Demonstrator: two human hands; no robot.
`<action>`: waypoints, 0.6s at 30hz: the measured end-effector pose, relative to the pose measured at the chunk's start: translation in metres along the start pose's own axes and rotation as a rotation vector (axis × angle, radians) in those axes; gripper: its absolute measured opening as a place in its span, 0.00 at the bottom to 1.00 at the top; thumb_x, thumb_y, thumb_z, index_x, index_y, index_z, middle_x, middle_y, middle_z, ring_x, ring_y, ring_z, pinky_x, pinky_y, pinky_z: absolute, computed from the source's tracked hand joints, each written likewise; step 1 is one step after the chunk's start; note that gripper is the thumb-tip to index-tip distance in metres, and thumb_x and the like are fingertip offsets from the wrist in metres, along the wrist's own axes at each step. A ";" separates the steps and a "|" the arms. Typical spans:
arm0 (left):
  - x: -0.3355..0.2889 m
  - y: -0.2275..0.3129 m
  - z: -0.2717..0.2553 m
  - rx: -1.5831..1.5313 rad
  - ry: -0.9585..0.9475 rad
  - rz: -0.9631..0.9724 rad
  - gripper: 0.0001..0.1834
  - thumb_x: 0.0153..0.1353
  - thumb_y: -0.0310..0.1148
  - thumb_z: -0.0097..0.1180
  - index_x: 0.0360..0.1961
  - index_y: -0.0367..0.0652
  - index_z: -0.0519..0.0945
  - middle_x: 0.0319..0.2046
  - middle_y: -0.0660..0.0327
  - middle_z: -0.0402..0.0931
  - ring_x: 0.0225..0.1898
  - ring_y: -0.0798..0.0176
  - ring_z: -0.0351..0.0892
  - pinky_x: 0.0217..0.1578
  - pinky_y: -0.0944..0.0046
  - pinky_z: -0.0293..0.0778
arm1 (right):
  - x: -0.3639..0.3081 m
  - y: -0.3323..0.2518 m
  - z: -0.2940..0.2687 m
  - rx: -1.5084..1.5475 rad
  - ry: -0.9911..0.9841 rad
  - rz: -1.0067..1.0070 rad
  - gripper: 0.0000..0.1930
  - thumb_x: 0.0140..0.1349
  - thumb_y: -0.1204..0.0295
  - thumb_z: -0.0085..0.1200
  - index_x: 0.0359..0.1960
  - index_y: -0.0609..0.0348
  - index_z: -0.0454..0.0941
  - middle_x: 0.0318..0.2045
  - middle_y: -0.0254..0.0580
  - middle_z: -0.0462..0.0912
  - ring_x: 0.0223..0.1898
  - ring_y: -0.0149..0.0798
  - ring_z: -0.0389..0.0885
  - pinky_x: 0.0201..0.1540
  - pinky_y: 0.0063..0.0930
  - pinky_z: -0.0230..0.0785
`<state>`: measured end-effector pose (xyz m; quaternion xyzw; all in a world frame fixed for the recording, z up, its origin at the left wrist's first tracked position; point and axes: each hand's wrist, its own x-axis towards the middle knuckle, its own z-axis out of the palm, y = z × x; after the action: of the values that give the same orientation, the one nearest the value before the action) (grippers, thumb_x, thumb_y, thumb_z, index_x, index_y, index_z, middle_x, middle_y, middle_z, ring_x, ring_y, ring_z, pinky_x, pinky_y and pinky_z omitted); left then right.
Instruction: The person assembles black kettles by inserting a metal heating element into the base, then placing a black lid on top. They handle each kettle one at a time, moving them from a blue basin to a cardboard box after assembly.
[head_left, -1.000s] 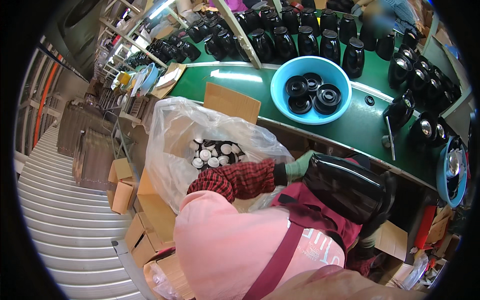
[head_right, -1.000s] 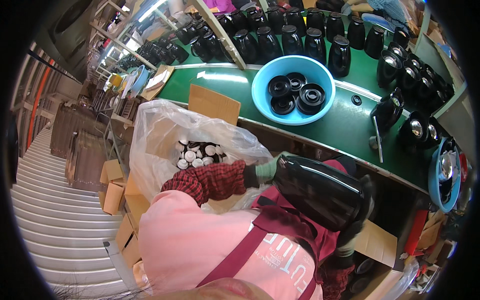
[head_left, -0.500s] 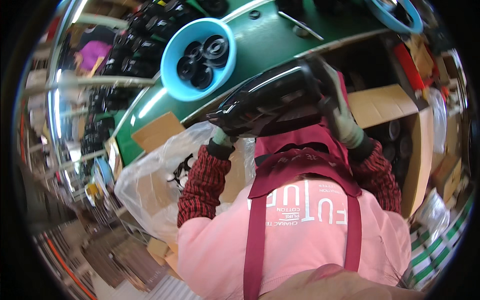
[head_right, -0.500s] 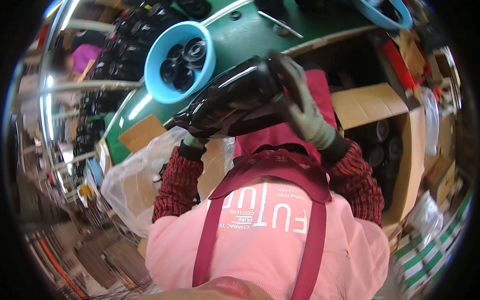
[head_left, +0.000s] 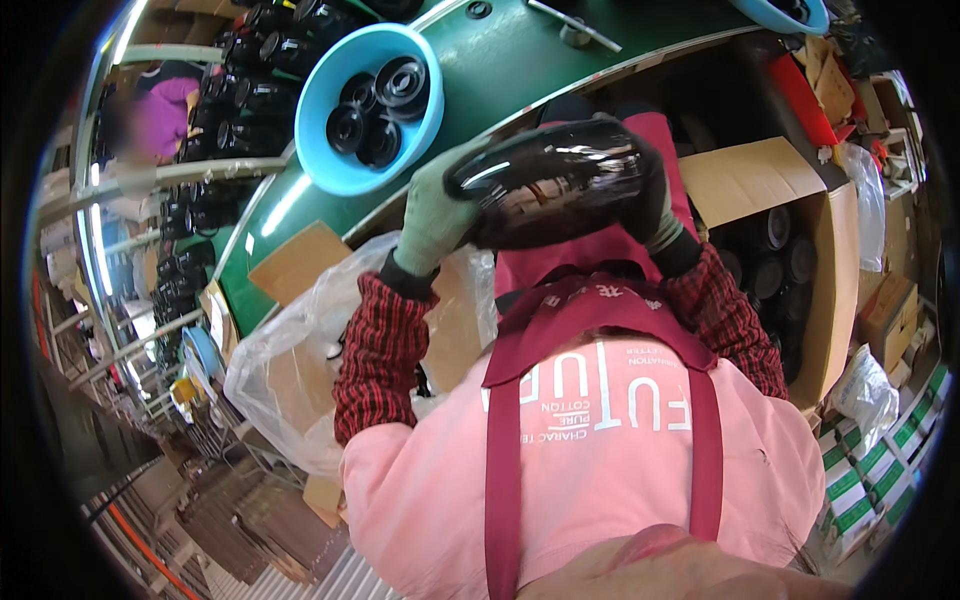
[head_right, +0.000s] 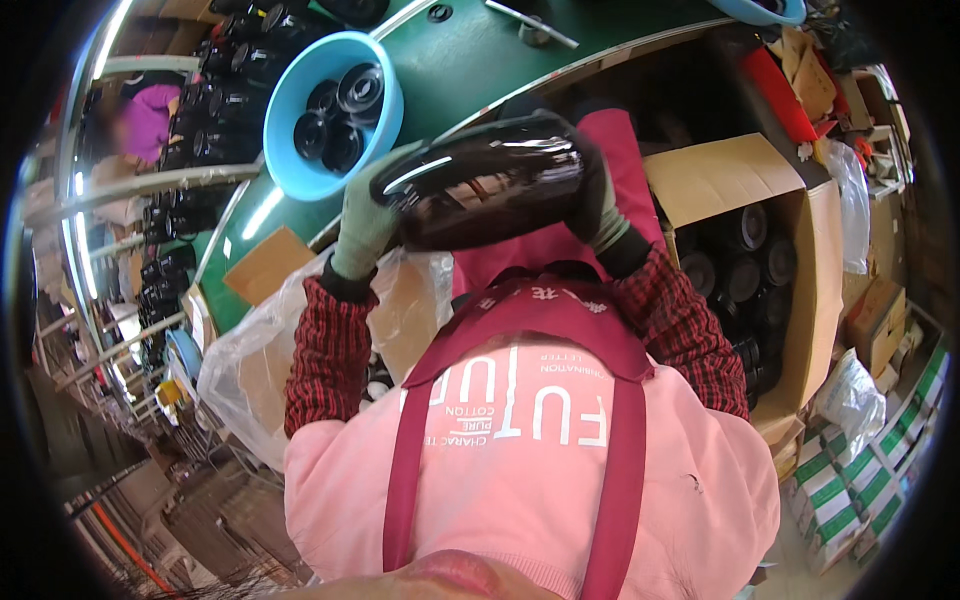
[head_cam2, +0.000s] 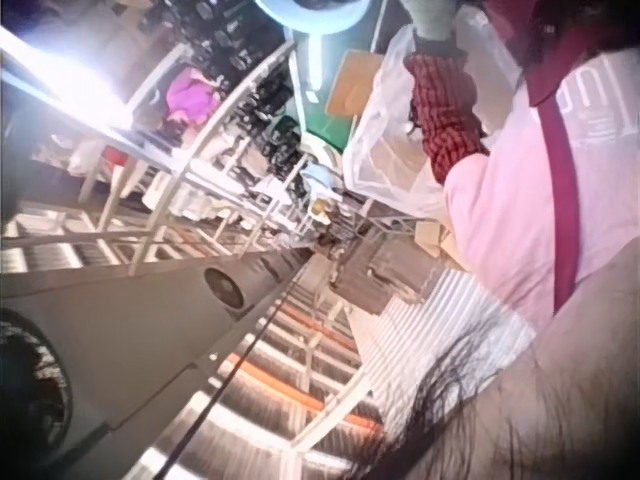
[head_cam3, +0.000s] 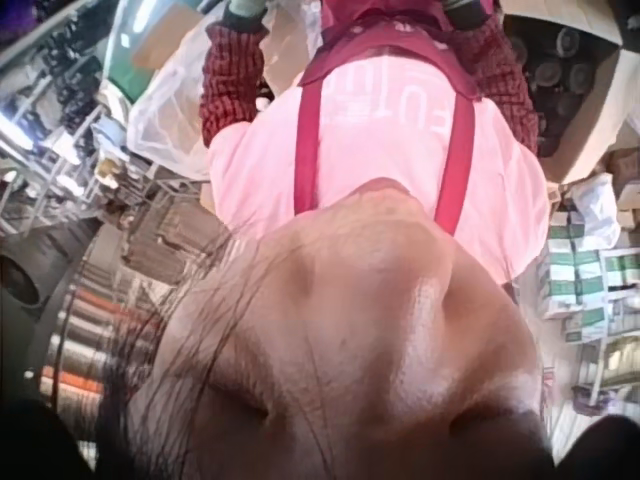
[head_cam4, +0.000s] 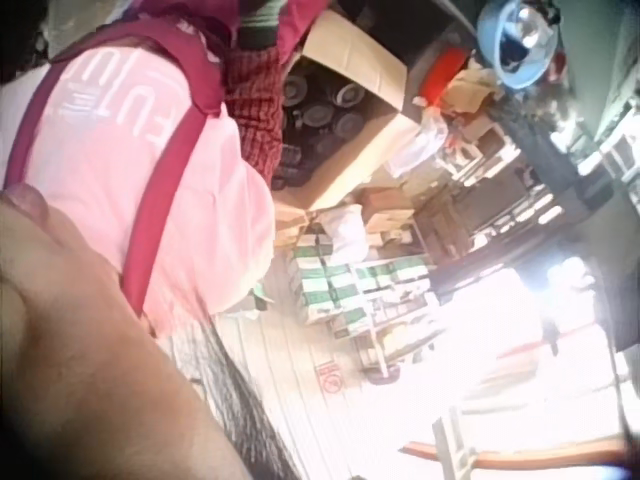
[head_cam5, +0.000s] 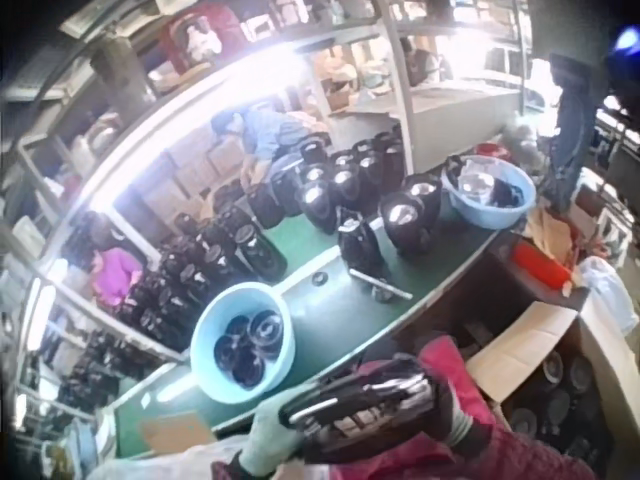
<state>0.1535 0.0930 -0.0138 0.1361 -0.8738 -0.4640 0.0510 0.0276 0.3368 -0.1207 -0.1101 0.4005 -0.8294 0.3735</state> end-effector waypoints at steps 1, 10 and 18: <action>0.002 0.012 0.003 -0.205 -0.056 -0.015 0.31 0.59 0.28 0.65 0.64 0.35 0.73 0.56 0.48 0.80 0.56 0.58 0.82 0.57 0.60 0.74 | 0.003 -0.004 -0.007 0.206 -0.007 0.033 0.24 0.76 0.61 0.40 0.67 0.60 0.68 0.61 0.45 0.77 0.63 0.38 0.74 0.66 0.35 0.67; -0.013 0.080 0.049 0.188 0.308 0.622 0.48 0.45 0.45 0.79 0.65 0.40 0.70 0.62 0.50 0.69 0.64 0.47 0.70 0.63 0.47 0.67 | -0.015 0.002 -0.049 0.031 -0.075 -0.053 0.41 0.70 0.35 0.36 0.75 0.51 0.57 0.72 0.49 0.64 0.71 0.51 0.63 0.74 0.50 0.57; -0.013 0.086 0.084 0.362 0.373 0.613 0.28 0.41 0.56 0.71 0.43 0.54 0.84 0.53 0.65 0.73 0.65 0.50 0.64 0.64 0.39 0.57 | -0.029 0.000 -0.056 0.494 0.155 0.239 0.43 0.67 0.31 0.35 0.71 0.52 0.66 0.67 0.48 0.71 0.66 0.53 0.70 0.69 0.51 0.64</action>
<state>0.1311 0.2094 0.0099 -0.0422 -0.9173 -0.2329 0.3202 0.0214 0.3898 -0.1539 0.0961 0.2236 -0.8579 0.4525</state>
